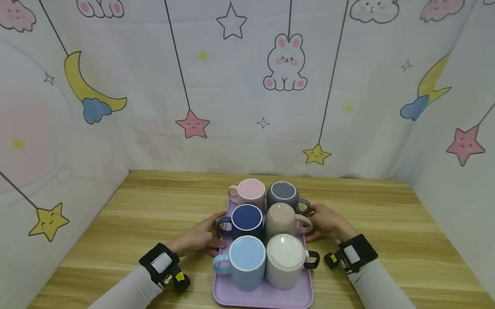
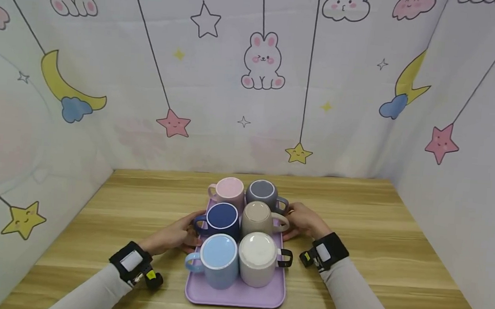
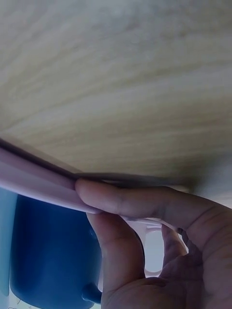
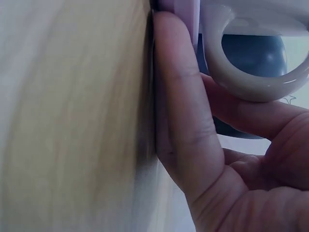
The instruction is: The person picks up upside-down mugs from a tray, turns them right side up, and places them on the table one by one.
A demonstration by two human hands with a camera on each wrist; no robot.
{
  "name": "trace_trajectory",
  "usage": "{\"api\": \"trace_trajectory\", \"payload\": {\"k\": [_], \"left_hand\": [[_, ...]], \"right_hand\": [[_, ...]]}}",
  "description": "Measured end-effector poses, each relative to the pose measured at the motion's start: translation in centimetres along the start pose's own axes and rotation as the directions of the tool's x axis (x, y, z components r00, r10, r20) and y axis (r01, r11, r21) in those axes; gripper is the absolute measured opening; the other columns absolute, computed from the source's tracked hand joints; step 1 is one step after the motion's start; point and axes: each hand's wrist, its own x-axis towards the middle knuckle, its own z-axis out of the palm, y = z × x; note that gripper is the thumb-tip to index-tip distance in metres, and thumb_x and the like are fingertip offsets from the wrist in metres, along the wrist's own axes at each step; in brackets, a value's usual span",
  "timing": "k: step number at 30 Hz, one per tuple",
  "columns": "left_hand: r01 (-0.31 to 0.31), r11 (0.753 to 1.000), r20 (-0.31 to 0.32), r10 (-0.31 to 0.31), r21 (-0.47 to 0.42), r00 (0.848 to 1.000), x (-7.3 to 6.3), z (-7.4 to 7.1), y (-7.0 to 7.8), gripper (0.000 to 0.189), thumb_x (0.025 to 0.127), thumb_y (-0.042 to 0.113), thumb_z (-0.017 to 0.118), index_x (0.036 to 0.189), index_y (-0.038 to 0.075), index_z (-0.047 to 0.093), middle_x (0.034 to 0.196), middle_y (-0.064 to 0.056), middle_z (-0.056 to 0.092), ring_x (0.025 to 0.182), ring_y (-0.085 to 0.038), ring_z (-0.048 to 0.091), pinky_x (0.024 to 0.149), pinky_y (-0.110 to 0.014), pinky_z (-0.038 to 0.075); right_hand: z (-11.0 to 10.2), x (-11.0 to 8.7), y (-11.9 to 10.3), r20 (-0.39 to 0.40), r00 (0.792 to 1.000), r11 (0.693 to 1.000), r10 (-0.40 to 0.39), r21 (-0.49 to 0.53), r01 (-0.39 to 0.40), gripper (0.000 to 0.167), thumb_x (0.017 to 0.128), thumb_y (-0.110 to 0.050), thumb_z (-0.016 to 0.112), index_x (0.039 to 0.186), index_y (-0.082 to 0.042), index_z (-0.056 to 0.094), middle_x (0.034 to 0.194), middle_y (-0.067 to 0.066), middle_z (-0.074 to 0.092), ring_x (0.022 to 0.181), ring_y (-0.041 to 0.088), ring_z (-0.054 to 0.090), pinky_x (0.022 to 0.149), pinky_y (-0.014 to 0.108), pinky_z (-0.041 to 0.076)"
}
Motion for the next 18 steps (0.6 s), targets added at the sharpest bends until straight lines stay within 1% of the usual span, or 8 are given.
{"api": "trace_trajectory", "payload": {"k": [6,9,12,15,18], "left_hand": [[-0.01,1.0,0.007,0.01,-0.005,1.0,0.14,0.05,-0.01,0.094,0.089,-0.01,0.066,0.165,0.005,0.013,0.141,-0.031,0.042,0.086,-0.024,0.065,0.064,-0.034,0.064],[-0.017,1.0,0.011,0.017,0.004,1.0,0.16,-0.01,-0.06,0.094,0.089,-0.009,0.067,0.165,0.005,0.013,0.137,-0.031,0.045,0.085,-0.023,0.065,0.065,-0.035,0.065],[-0.019,1.0,0.008,0.019,0.019,1.0,0.13,-0.11,-0.06,0.094,0.09,-0.008,0.068,0.165,0.004,0.013,0.129,-0.029,0.049,0.083,-0.022,0.065,0.064,-0.035,0.065],[-0.02,0.999,0.004,0.02,0.036,1.0,0.14,-0.17,-0.03,0.094,0.09,-0.008,0.069,0.165,0.003,0.013,0.126,-0.027,0.052,0.08,-0.021,0.066,0.064,-0.035,0.065],[-0.023,0.999,0.006,0.023,0.033,1.0,0.24,-0.18,-0.04,0.094,0.09,-0.008,0.069,0.164,0.002,0.012,0.127,-0.028,0.053,0.079,-0.021,0.067,0.063,-0.036,0.065]], "right_hand": [[-0.06,-0.14,0.04,0.012,1.0,1.0,-0.007,0.025,0.007,0.035,0.095,0.007,0.054,0.127,0.018,0.046,0.104,0.024,0.057,0.081,0.029,0.069,0.07,0.045,0.066],[-0.08,-0.08,0.12,0.012,1.0,1.0,-0.01,0.028,0.009,0.035,0.094,0.007,0.055,0.126,0.017,0.047,0.104,0.024,0.057,0.081,0.029,0.068,0.07,0.044,0.066],[-0.07,0.05,0.08,0.005,1.0,1.0,-0.009,0.024,0.009,0.037,0.094,0.006,0.056,0.128,0.016,0.047,0.105,0.023,0.057,0.082,0.028,0.068,0.069,0.043,0.066],[-0.11,0.22,0.07,0.003,1.0,1.0,-0.009,0.014,0.009,0.038,0.094,0.006,0.054,0.13,0.017,0.045,0.105,0.023,0.057,0.083,0.028,0.067,0.068,0.042,0.066],[-0.21,0.27,0.02,0.0,1.0,1.0,-0.004,0.012,0.004,0.038,0.094,0.007,0.054,0.13,0.017,0.045,0.105,0.024,0.057,0.082,0.028,0.067,0.068,0.042,0.066]]}}
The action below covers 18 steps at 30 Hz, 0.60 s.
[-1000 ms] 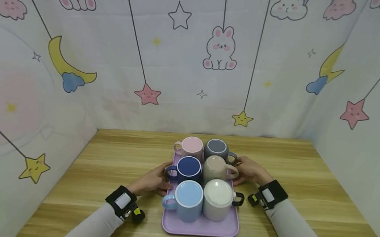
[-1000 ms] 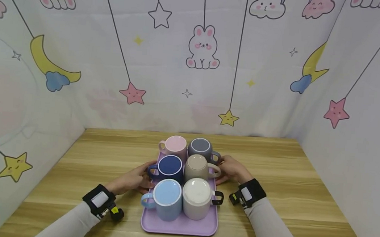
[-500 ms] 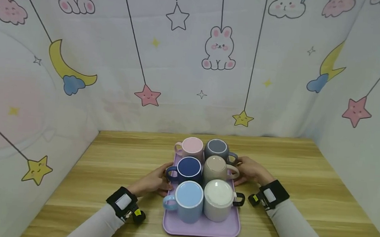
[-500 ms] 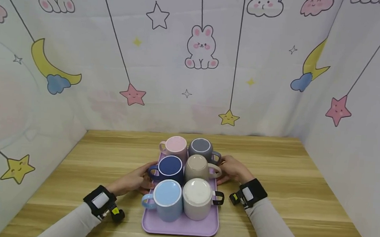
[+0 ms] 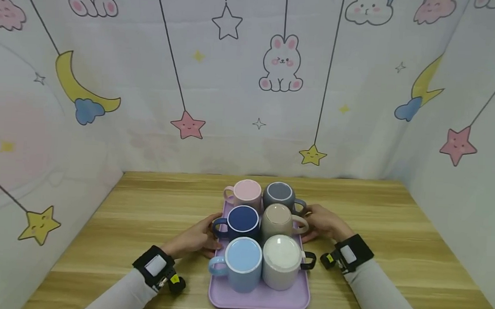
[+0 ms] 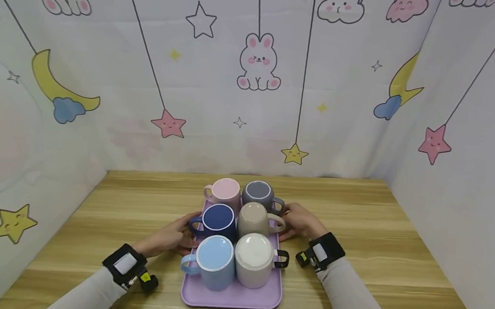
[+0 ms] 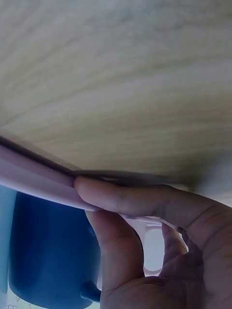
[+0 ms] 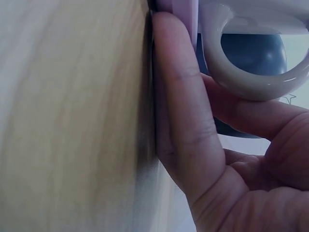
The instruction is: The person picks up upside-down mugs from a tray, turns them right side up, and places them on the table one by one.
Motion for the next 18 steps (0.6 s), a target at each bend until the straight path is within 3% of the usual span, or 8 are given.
{"api": "trace_trajectory", "payload": {"k": [5,13,18], "left_hand": [[0.002,1.0,0.002,-0.002,-0.012,1.0,-0.1,-0.2,-0.1,0.093,0.091,-0.009,0.068,0.164,0.003,0.012,0.133,-0.03,0.051,0.079,-0.021,0.069,0.064,-0.036,0.065],[-0.006,0.998,0.059,0.01,-0.065,0.998,0.0,-0.7,0.0,0.094,0.092,-0.008,0.069,0.165,0.004,0.011,0.13,-0.03,0.05,0.08,-0.021,0.069,0.071,-0.038,0.066],[0.009,0.999,0.078,-0.006,-0.037,0.997,-0.1,-1.4,0.2,0.09,0.092,-0.007,0.066,0.164,0.0,0.012,0.131,-0.03,0.048,0.087,-0.025,0.07,0.077,-0.042,0.066]], "right_hand": [[0.1,0.0,-0.2,0.001,1.0,1.0,-0.001,-0.005,0.001,0.038,0.094,0.007,0.054,0.13,0.016,0.046,0.106,0.024,0.057,0.083,0.028,0.067,0.068,0.042,0.066],[0.0,-0.2,-0.4,0.001,1.0,1.0,0.0,-0.007,0.0,0.042,0.095,0.006,0.054,0.134,0.016,0.044,0.107,0.024,0.058,0.085,0.028,0.067,0.069,0.042,0.066],[0.1,-0.4,-0.3,0.008,1.0,1.0,0.006,0.016,-0.006,0.041,0.094,0.007,0.053,0.133,0.016,0.043,0.105,0.024,0.057,0.085,0.028,0.067,0.069,0.043,0.066]]}}
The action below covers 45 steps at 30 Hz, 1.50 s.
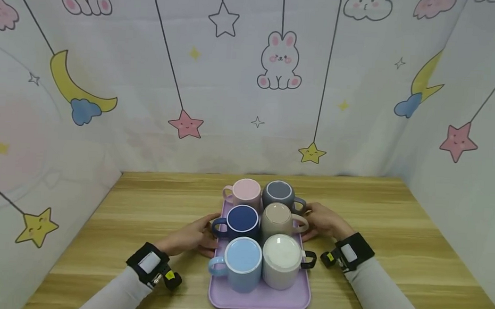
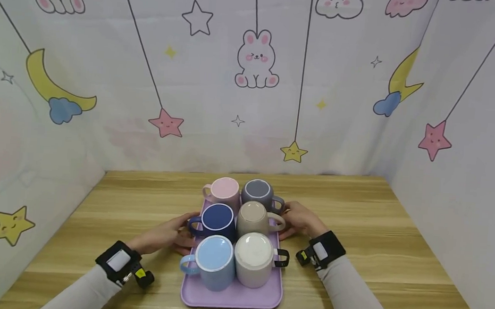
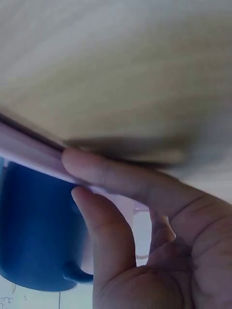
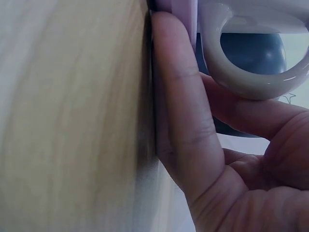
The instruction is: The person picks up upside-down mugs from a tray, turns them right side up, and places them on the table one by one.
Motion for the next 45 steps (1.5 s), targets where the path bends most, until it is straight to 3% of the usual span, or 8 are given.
{"api": "trace_trajectory", "payload": {"k": [8,13,17,21,24,34,41,45], "left_hand": [[-0.021,0.988,-0.131,0.042,0.156,0.991,0.4,-2.2,2.0,0.072,0.097,-0.006,0.059,0.16,-0.007,0.023,0.121,-0.026,0.052,0.092,-0.031,0.069,0.079,-0.044,0.065],[-0.065,0.945,-0.261,0.154,0.32,0.953,2.1,-3.2,3.8,0.056,0.103,-0.002,0.056,0.156,-0.005,0.037,0.117,-0.025,0.057,0.096,-0.041,0.067,0.077,-0.041,0.066],[-0.088,0.865,-0.307,0.269,0.494,0.913,3.5,-3.4,5.3,0.046,0.103,-0.001,0.057,0.148,-0.007,0.049,0.113,-0.024,0.06,0.097,-0.043,0.068,0.075,-0.039,0.065],[-0.085,0.731,-0.294,0.374,0.677,0.88,4.9,-3.5,6.4,0.039,0.101,0.003,0.063,0.138,-0.007,0.06,0.114,-0.025,0.064,0.1,-0.039,0.068,0.082,-0.046,0.063],[-0.073,0.663,-0.261,0.391,0.745,0.883,5.9,-3.4,7.0,0.036,0.101,0.008,0.067,0.134,-0.004,0.065,0.122,-0.025,0.066,0.108,-0.038,0.066,0.09,-0.049,0.06],[-0.088,0.615,-0.164,0.341,0.783,0.926,7.4,-2.7,7.8,0.026,0.097,0.008,0.071,0.122,0.0,0.074,0.119,-0.016,0.072,0.111,-0.035,0.066,0.094,-0.048,0.059],[-0.126,0.457,-0.082,0.408,0.88,0.909,8.2,-2.2,8.0,0.007,0.099,0.007,0.07,0.099,0.005,0.077,0.089,-0.004,0.07,0.082,-0.02,0.06,0.074,-0.035,0.056],[-0.159,0.422,-0.049,0.441,0.893,0.896,8.4,-2.3,7.9,0.013,0.1,0.004,0.068,0.09,0.008,0.075,0.081,0.0,0.066,0.076,-0.016,0.058,0.068,-0.03,0.054]], "right_hand": [[-0.2,-0.2,0.0,-0.017,1.0,1.0,0.01,-0.003,-0.011,0.045,0.094,0.006,0.056,0.136,0.016,0.042,0.106,0.024,0.058,0.084,0.029,0.068,0.068,0.042,0.066],[-0.1,0.1,0.3,-0.018,1.0,1.0,0.001,0.002,-0.001,0.041,0.093,0.009,0.054,0.132,0.016,0.045,0.107,0.025,0.057,0.083,0.03,0.068,0.07,0.044,0.066],[-0.1,0.3,0.6,-0.02,1.0,1.0,0.002,0.002,-0.002,0.039,0.093,0.009,0.052,0.131,0.016,0.046,0.108,0.025,0.057,0.081,0.029,0.069,0.07,0.044,0.066],[-0.1,0.4,0.6,-0.018,1.0,1.0,0.008,-0.005,-0.008,0.04,0.094,0.008,0.053,0.133,0.016,0.045,0.108,0.025,0.057,0.078,0.029,0.069,0.069,0.043,0.066],[-0.2,0.3,0.5,-0.018,1.0,1.0,0.012,-0.005,-0.012,0.041,0.095,0.008,0.053,0.134,0.016,0.044,0.108,0.024,0.056,0.077,0.029,0.069,0.069,0.042,0.066],[-0.3,0.1,0.4,-0.002,1.0,1.0,0.005,-0.018,-0.005,0.047,0.093,0.01,0.05,0.138,0.018,0.04,0.108,0.025,0.056,0.078,0.028,0.067,0.069,0.04,0.066],[-0.3,0.3,0.5,-0.016,1.0,1.0,0.019,-0.007,-0.02,0.046,0.095,0.008,0.051,0.139,0.016,0.041,0.109,0.024,0.057,0.077,0.028,0.069,0.069,0.04,0.066],[-0.4,0.3,0.6,-0.018,1.0,1.0,0.016,-0.009,-0.016,0.044,0.095,0.008,0.052,0.137,0.016,0.043,0.109,0.024,0.056,0.076,0.028,0.069,0.069,0.041,0.066]]}}
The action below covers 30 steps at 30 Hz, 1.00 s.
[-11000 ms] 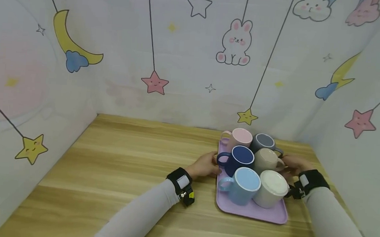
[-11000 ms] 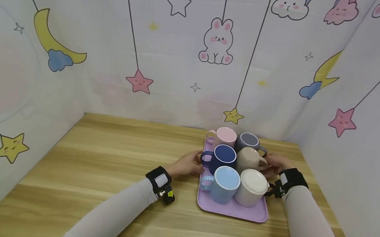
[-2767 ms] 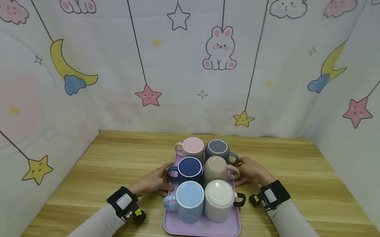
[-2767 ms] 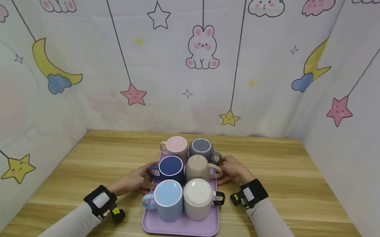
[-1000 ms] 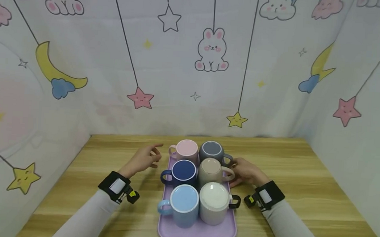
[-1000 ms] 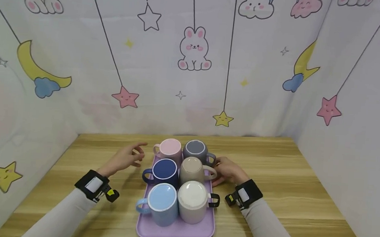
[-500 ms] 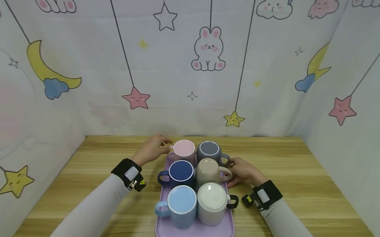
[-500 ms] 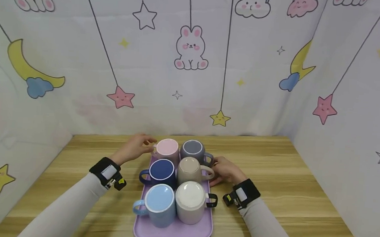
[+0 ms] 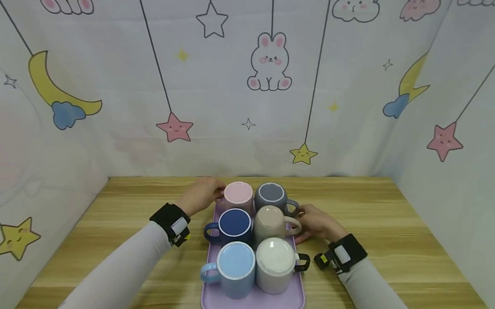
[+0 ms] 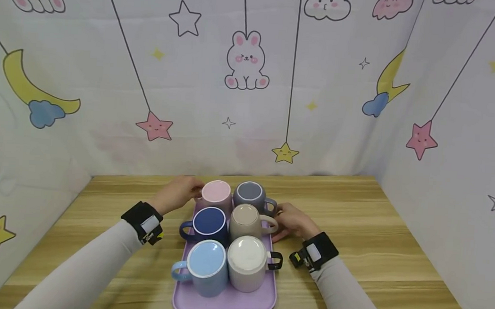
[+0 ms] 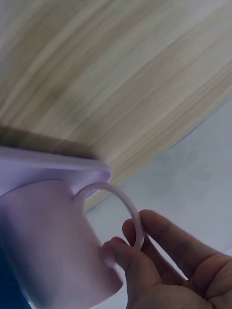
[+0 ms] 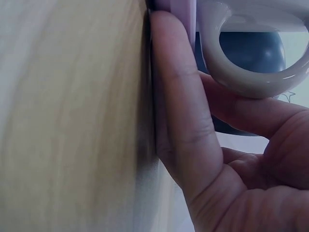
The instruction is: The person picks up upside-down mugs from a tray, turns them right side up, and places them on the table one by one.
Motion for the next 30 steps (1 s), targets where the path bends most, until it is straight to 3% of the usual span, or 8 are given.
{"api": "trace_trajectory", "payload": {"k": [7,13,22,30], "left_hand": [[-0.045,0.999,-0.007,0.045,-0.025,0.999,-0.4,0.1,-0.8,0.015,0.099,0.0,0.068,0.091,0.009,0.076,0.082,0.002,0.069,0.077,-0.013,0.062,0.071,-0.029,0.058],[-0.02,0.996,-0.01,0.019,-0.087,1.0,-0.6,0.5,-1.2,0.012,0.099,0.004,0.069,0.093,0.009,0.078,0.085,0.001,0.071,0.078,-0.013,0.064,0.071,-0.029,0.059],[-0.052,0.992,-0.132,0.037,-0.112,0.991,-1.2,1.5,-1.9,0.01,0.098,0.01,0.07,0.094,0.008,0.079,0.084,0.001,0.072,0.077,-0.018,0.068,0.068,-0.027,0.059],[0.021,0.984,-0.191,-0.055,-0.175,0.98,-1.4,0.3,-1.3,0.012,0.099,0.013,0.07,0.101,0.005,0.079,0.093,-0.004,0.076,0.081,-0.019,0.069,0.069,-0.032,0.058]], "right_hand": [[0.3,0.0,-0.1,0.005,1.0,1.0,0.002,-0.001,-0.002,0.042,0.094,0.008,0.052,0.136,0.015,0.045,0.111,0.024,0.057,0.077,0.028,0.069,0.069,0.041,0.066],[0.5,-0.1,-0.1,0.001,1.0,1.0,0.018,-0.005,-0.018,0.046,0.096,0.007,0.055,0.139,0.016,0.041,0.11,0.026,0.058,0.078,0.028,0.069,0.069,0.041,0.066],[0.5,-0.1,0.2,0.005,1.0,1.0,0.009,0.007,-0.009,0.039,0.095,0.009,0.051,0.134,0.015,0.045,0.111,0.025,0.058,0.087,0.029,0.068,0.071,0.043,0.066],[0.2,0.0,0.0,0.0,1.0,1.0,-0.002,0.001,0.002,0.038,0.093,0.01,0.051,0.131,0.015,0.047,0.109,0.024,0.056,0.084,0.03,0.067,0.071,0.044,0.066]]}}
